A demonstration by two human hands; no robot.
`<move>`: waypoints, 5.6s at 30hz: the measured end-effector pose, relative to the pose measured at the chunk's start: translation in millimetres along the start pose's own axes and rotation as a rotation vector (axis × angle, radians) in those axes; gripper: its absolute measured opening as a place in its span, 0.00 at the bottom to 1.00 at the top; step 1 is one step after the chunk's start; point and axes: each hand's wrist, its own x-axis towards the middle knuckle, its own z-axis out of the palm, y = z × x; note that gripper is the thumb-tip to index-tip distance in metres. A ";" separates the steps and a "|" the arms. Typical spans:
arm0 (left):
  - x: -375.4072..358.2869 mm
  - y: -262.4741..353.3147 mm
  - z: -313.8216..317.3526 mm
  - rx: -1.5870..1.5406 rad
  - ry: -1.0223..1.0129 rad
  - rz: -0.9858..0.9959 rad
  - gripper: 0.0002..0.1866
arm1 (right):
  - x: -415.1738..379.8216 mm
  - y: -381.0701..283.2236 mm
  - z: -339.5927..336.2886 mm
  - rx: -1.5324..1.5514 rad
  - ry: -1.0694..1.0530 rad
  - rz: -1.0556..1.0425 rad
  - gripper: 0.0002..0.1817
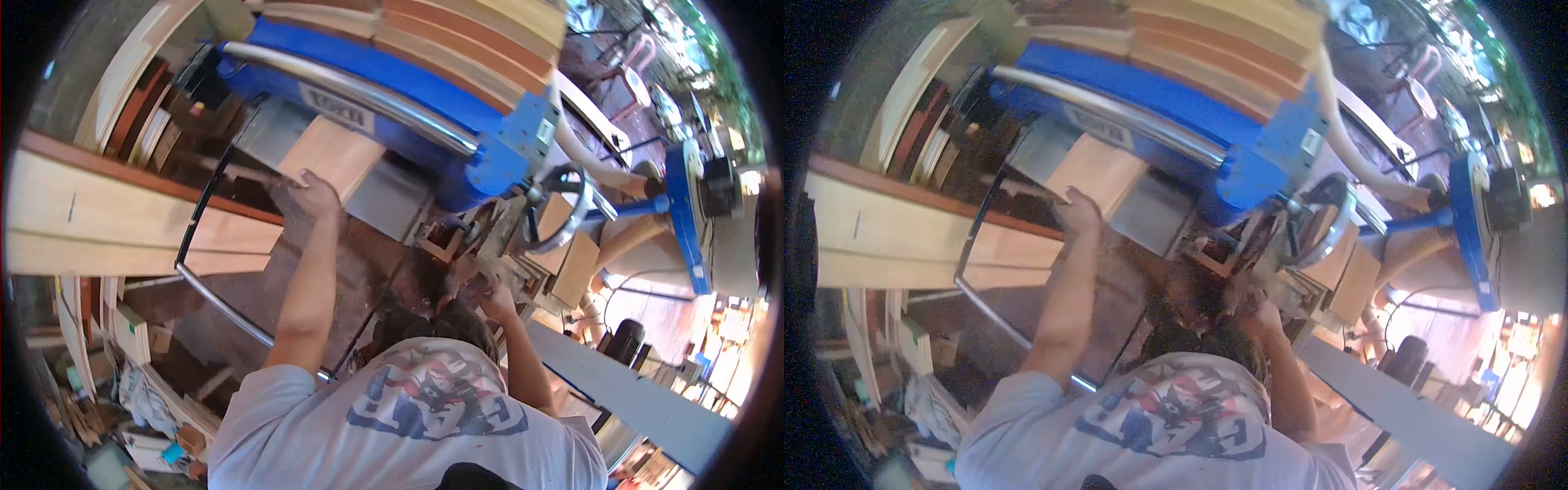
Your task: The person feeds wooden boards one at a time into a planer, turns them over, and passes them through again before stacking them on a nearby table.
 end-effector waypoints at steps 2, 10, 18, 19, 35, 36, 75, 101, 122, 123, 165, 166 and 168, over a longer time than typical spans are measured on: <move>-11.5 38.7 -14.9 0.129 -0.056 0.006 0.33 | -12.7 17.9 2.6 -0.026 0.211 -0.134 0.31; -33.9 25.4 -26.3 -0.347 -0.361 -0.329 0.39 | -36.6 161.8 21.4 1.248 0.410 0.645 0.38; -122.0 -105.3 -243.9 0.227 -0.286 -0.035 0.35 | 60.7 262.0 -1.2 1.880 0.488 0.758 0.46; -139.3 -88.4 -262.8 0.399 -0.253 -0.025 0.35 | 88.5 274.2 4.7 1.902 0.455 0.761 0.46; -275.8 -88.2 -399.3 1.170 -0.239 0.180 0.39 | 199.1 203.6 9.0 1.718 0.442 0.754 0.16; -281.1 -80.4 -397.6 1.158 -0.263 0.202 0.39 | 200.4 210.3 9.0 1.873 0.482 0.757 0.17; -171.5 74.4 -286.1 -0.361 -0.798 -0.692 0.23 | -81.5 -46.0 -30.1 1.230 -0.084 -0.053 0.35; -49.3 5.1 -43.7 -0.127 -0.101 -0.238 0.40 | -79.1 1.1 20.5 0.091 0.165 -0.056 0.23; -37.6 27.3 13.7 0.516 0.025 -0.377 0.45 | -37.7 179.1 18.3 0.640 0.489 0.282 0.36; -22.9 0.6 24.4 0.343 0.072 -0.519 0.50 | -45.9 212.2 32.4 0.710 0.535 0.398 0.38; -301.8 7.8 -296.9 0.574 -0.468 0.475 0.26 | -80.4 380.7 -80.6 1.557 0.627 0.685 0.27; -307.5 18.7 -290.3 0.475 -0.573 0.389 0.25 | -92.4 360.5 -83.3 1.598 0.604 0.711 0.26; -334.2 64.1 -256.4 0.255 -0.767 0.221 0.23 | -119.9 309.5 -92.8 1.690 0.516 0.743 0.25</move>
